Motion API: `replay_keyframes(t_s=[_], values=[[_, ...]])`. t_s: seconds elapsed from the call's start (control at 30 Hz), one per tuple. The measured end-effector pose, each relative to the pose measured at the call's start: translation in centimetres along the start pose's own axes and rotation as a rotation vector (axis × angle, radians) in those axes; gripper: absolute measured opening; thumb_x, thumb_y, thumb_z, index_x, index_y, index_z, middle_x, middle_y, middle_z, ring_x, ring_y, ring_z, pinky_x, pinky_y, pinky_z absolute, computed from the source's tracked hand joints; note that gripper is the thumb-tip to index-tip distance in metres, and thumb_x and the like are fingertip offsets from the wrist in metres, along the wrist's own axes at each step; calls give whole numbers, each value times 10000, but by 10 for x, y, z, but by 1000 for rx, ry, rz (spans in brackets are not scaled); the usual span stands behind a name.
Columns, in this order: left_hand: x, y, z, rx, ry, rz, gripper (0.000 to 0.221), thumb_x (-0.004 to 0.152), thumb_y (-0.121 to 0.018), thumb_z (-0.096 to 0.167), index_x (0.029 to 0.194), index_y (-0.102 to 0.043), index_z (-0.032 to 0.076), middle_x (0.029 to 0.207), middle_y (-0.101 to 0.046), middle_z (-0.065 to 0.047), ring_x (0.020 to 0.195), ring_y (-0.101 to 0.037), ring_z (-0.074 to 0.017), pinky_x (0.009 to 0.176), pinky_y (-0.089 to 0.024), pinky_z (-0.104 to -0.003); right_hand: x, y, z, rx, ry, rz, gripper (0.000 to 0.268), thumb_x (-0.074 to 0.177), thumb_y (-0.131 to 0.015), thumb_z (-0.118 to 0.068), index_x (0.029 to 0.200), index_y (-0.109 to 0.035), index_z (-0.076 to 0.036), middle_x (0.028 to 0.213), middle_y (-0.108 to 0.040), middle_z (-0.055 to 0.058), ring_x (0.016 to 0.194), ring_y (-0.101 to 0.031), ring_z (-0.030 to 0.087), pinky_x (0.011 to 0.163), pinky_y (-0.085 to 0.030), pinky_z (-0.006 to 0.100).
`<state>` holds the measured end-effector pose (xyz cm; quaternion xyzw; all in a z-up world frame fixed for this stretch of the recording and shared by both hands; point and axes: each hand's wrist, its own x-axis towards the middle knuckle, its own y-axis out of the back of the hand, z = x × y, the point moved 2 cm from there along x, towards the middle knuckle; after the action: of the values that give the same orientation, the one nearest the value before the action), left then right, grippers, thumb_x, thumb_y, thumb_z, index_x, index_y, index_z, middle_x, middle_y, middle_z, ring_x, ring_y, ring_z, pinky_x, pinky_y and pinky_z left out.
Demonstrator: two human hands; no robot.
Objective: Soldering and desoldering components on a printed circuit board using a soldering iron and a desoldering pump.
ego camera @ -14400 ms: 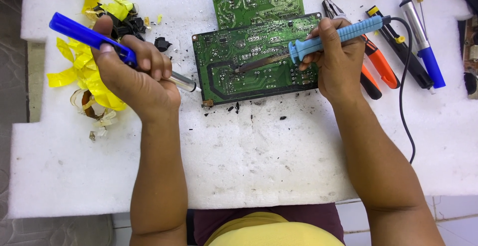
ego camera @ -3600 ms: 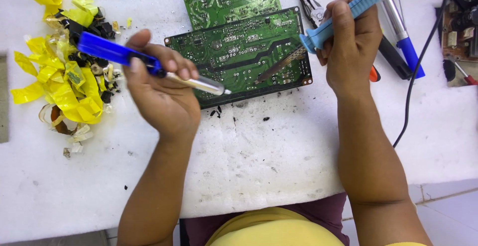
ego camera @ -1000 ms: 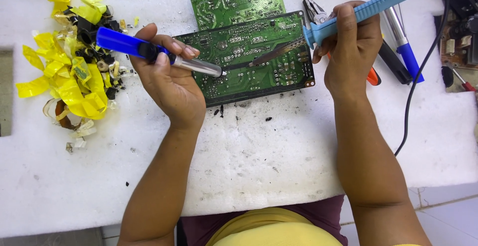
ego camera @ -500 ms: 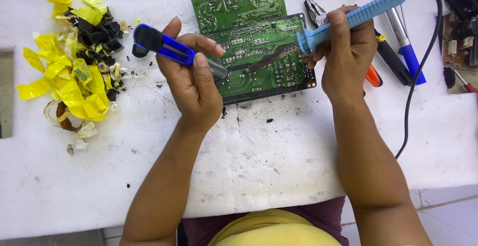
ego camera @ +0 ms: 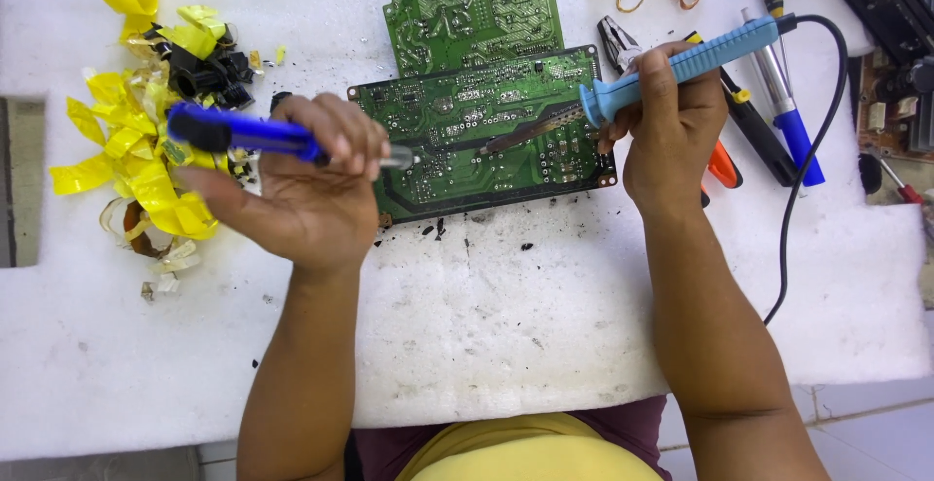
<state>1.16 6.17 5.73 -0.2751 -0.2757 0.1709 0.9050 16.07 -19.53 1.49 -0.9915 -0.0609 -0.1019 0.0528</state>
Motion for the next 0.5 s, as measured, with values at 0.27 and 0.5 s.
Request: replay_keyframes(t_s=[0.27,0.5], values=[[17,4,8,93,133,276,688,858,-506,755,570,-550,132,456,-381,-13,389,-347,-152,454,-281,-302,11,7,9,90,-71,67,219,1155,-632,-305,1068,-627,-104,754,-563,43,499,-563,171,410,-555,326],[40,14,-4,92,-24,598,345,1041,-475,268,1218,-688,64,611,-448,30,441,-358,-101,407,-302,-323,26,9,-16,-12,90,68,166,1194,-598,-255,1119,-578,-108,920,-610,49,583,-589,163,446,-511,282]])
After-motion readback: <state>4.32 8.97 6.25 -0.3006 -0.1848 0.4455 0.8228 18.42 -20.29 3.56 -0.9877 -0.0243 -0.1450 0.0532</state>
